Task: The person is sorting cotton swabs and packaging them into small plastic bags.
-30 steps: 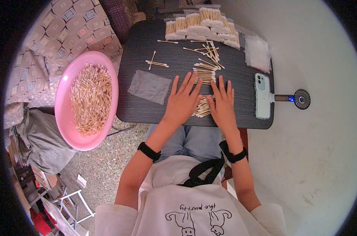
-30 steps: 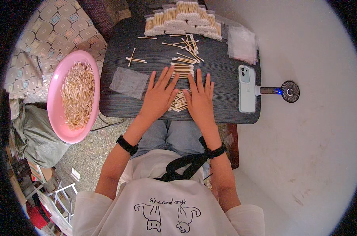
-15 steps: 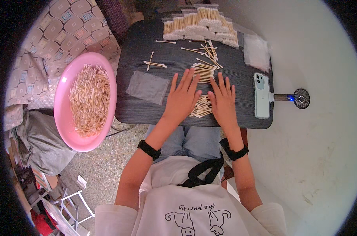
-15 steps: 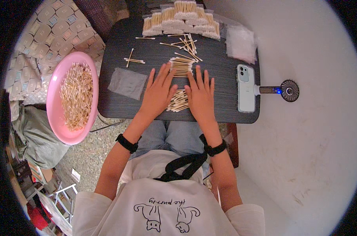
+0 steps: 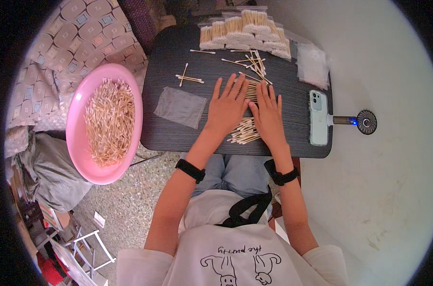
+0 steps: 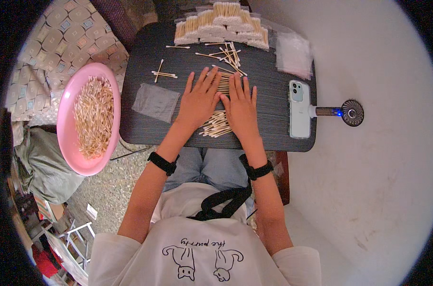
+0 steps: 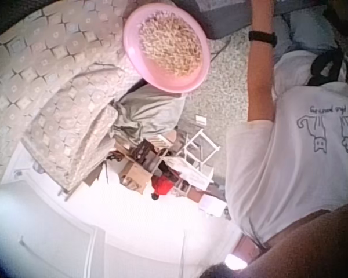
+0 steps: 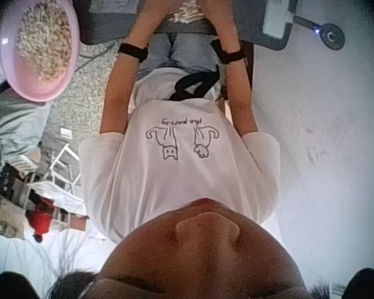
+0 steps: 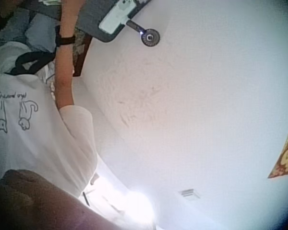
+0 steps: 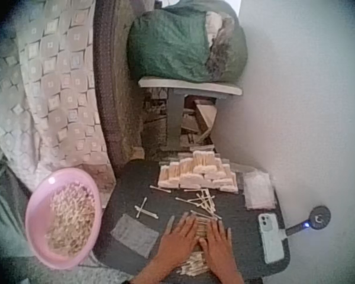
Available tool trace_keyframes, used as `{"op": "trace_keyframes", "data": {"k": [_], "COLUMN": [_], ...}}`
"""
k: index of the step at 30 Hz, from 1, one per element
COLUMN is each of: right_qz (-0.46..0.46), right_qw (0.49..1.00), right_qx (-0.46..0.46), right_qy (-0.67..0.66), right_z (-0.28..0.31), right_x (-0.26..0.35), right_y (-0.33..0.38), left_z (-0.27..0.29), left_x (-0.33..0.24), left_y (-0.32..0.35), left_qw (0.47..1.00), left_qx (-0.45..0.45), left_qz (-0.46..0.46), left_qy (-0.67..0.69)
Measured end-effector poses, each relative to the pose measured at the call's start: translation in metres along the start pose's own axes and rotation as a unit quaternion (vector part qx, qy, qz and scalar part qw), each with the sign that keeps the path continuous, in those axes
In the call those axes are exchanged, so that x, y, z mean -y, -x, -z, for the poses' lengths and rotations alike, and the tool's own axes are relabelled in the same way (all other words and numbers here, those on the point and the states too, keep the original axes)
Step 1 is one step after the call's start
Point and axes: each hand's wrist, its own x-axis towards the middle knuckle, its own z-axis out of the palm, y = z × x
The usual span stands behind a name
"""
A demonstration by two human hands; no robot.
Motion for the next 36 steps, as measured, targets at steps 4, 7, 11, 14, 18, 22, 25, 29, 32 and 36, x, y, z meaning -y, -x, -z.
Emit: {"op": "trace_keyframes", "data": {"k": [4, 7, 11, 14, 18, 22, 25, 29, 32, 36], "right_qz": [0.021, 0.029, 0.046, 0.049, 0.065, 0.065, 0.056, 0.062, 0.059, 0.081], "right_qw": [0.999, 0.999, 0.996, 0.995, 0.994, 0.996, 0.996, 0.994, 0.992, 0.993], "right_qx": [-0.021, -0.037, -0.063, -0.075, -0.079, -0.064, -0.062, -0.063, -0.047, -0.039], "right_qy": [0.021, 0.017, 0.044, 0.042, 0.032, -0.007, -0.019, -0.061, -0.101, -0.074], "right_z": [0.003, 0.005, 0.006, 0.003, 0.002, 0.004, 0.004, 0.004, 0.002, 0.002], "right_x": [0.001, 0.002, 0.004, 0.002, -0.001, 0.001, 0.000, -0.002, -0.001, -0.003], "right_y": [-0.004, -0.009, -0.012, -0.014, -0.015, -0.015, -0.014, -0.016, -0.015, -0.015], "left_z": [0.000, 0.001, 0.002, 0.003, 0.003, 0.003, 0.004, 0.005, 0.004, 0.004], "left_x": [0.000, 0.001, 0.000, -0.001, -0.002, -0.001, -0.001, 0.005, 0.007, 0.006], "left_y": [0.002, 0.002, 0.002, 0.001, 0.004, 0.009, 0.004, -0.004, -0.005, -0.002], "left_qw": [1.000, 0.999, 0.999, 0.999, 0.999, 0.998, 0.990, 0.994, 0.998, 0.996], "left_qx": [-0.018, -0.026, -0.037, -0.040, -0.035, -0.022, -0.075, -0.060, -0.032, -0.039], "left_qz": [0.016, 0.020, 0.023, 0.021, 0.022, 0.041, 0.052, 0.029, 0.009, 0.022], "left_qy": [0.001, 0.018, 0.027, 0.029, 0.024, 0.038, 0.109, 0.089, 0.062, 0.072]}}
